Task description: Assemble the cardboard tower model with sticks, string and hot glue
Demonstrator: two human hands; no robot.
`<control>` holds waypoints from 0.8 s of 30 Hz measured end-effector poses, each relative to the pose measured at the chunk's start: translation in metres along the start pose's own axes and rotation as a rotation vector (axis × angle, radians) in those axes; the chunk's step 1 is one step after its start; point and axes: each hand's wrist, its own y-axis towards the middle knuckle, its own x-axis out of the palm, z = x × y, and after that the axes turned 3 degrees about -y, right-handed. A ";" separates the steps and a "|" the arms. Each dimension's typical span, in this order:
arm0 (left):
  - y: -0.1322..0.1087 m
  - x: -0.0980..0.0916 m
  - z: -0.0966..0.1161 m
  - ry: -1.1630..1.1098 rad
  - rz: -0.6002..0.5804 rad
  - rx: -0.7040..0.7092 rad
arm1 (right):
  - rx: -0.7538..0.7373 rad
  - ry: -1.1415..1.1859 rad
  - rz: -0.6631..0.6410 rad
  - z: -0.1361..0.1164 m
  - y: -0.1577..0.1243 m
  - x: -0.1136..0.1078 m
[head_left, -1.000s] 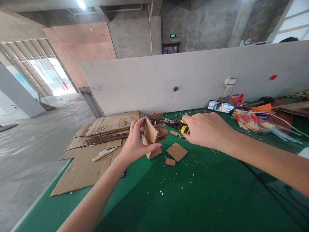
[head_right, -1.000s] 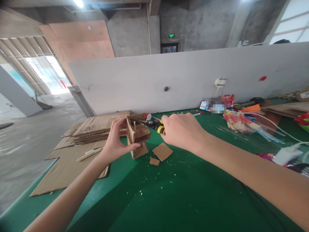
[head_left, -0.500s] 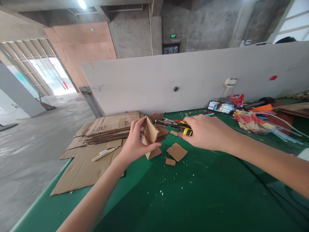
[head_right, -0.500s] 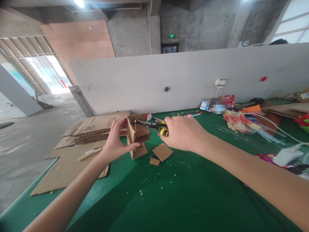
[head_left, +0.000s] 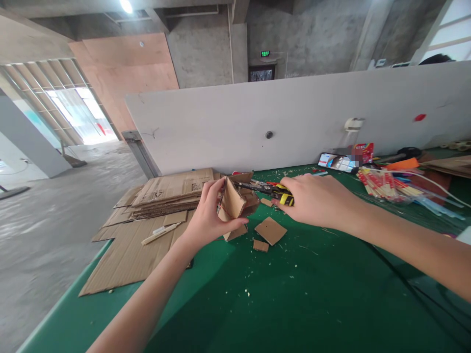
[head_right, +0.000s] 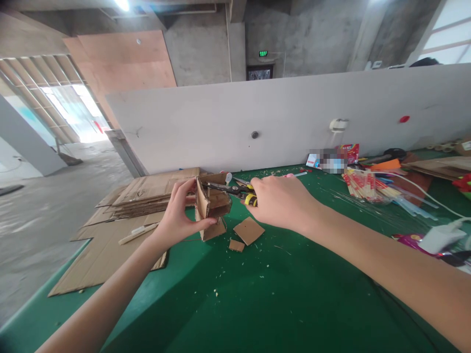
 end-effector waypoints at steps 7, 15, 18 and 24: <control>-0.001 0.000 0.000 -0.002 -0.005 0.004 | 0.006 -0.070 -0.001 0.001 -0.002 -0.004; -0.001 0.000 -0.001 -0.005 -0.009 -0.004 | 0.009 -0.110 0.020 0.000 -0.003 -0.003; -0.001 0.000 -0.001 -0.004 -0.009 -0.002 | 0.002 -0.125 0.019 -0.001 -0.003 -0.002; -0.001 0.001 -0.004 -0.053 0.003 -0.022 | 0.005 -0.056 0.046 -0.001 -0.001 0.001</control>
